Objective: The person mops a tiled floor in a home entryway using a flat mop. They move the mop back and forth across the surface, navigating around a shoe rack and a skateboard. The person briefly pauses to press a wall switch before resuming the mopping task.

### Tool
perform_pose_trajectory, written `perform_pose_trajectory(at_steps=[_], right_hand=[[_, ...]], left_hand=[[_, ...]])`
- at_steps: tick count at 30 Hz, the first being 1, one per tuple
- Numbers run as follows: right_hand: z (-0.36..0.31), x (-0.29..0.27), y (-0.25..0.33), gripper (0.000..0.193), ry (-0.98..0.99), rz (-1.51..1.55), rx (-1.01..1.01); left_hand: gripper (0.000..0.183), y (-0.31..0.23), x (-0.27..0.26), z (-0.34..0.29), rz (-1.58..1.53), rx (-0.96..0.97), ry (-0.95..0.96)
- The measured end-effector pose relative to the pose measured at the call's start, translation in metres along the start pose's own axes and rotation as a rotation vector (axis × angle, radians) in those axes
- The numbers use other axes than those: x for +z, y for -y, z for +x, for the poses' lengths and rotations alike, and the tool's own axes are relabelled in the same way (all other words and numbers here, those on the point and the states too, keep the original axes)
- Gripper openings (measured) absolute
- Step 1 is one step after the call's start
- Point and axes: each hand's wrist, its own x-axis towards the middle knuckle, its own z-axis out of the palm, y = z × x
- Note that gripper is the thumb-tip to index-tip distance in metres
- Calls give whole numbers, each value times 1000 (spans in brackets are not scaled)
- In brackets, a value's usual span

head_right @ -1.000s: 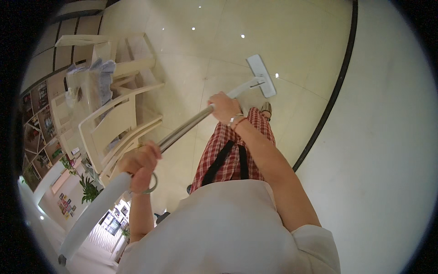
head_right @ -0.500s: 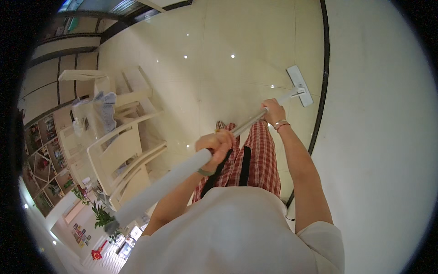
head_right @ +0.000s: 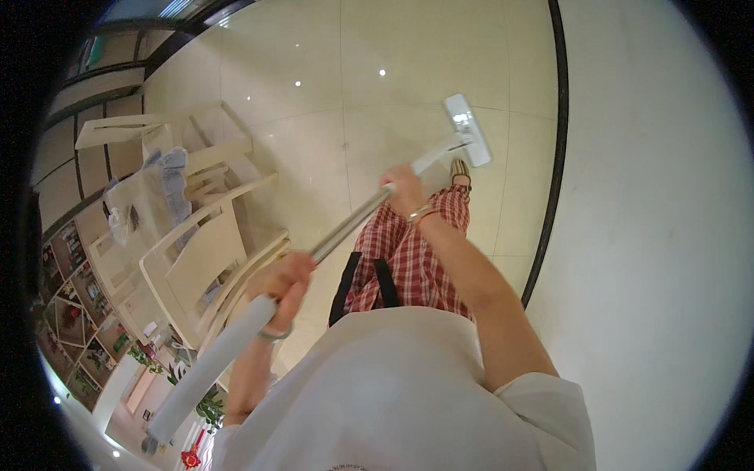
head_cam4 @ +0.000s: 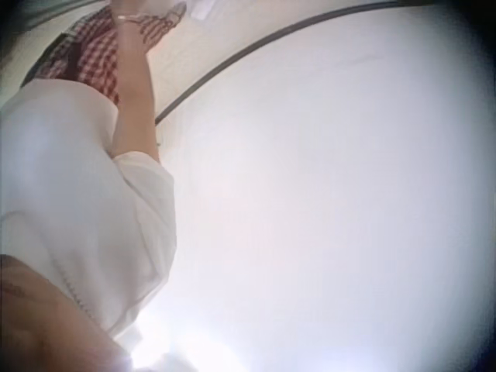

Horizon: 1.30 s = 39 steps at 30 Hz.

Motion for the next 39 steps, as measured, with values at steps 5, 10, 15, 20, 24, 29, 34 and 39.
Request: perform_pose_trajectory(at_steps=[5,10,15,20,24,29,34,39], right_hand=[[18,80,117,7,55,183,111],[42,94,160,5,265,200,127],[44,53,135,9,448,116,61],[13,-33,76,11,391,48,171],[-28,-94,15,9,247,-53,297],[-90,-163,-59,8,-54,-99,409],[-146,-171,-99,11,-141,-89,476],[-171,-167,-87,15,-259,-62,483]], left_hand=[[27,-68,-62,-31,146,-76,-46],[31,-78,-93,-49,151,-83,-204],[36,-65,-58,-35,101,-49,-274],[36,-38,11,-6,-38,-27,-164],[34,4,71,21,-176,-13,-29],[25,64,154,41,-183,66,210],[29,89,198,23,-246,19,307],[28,90,207,13,-269,79,402]])
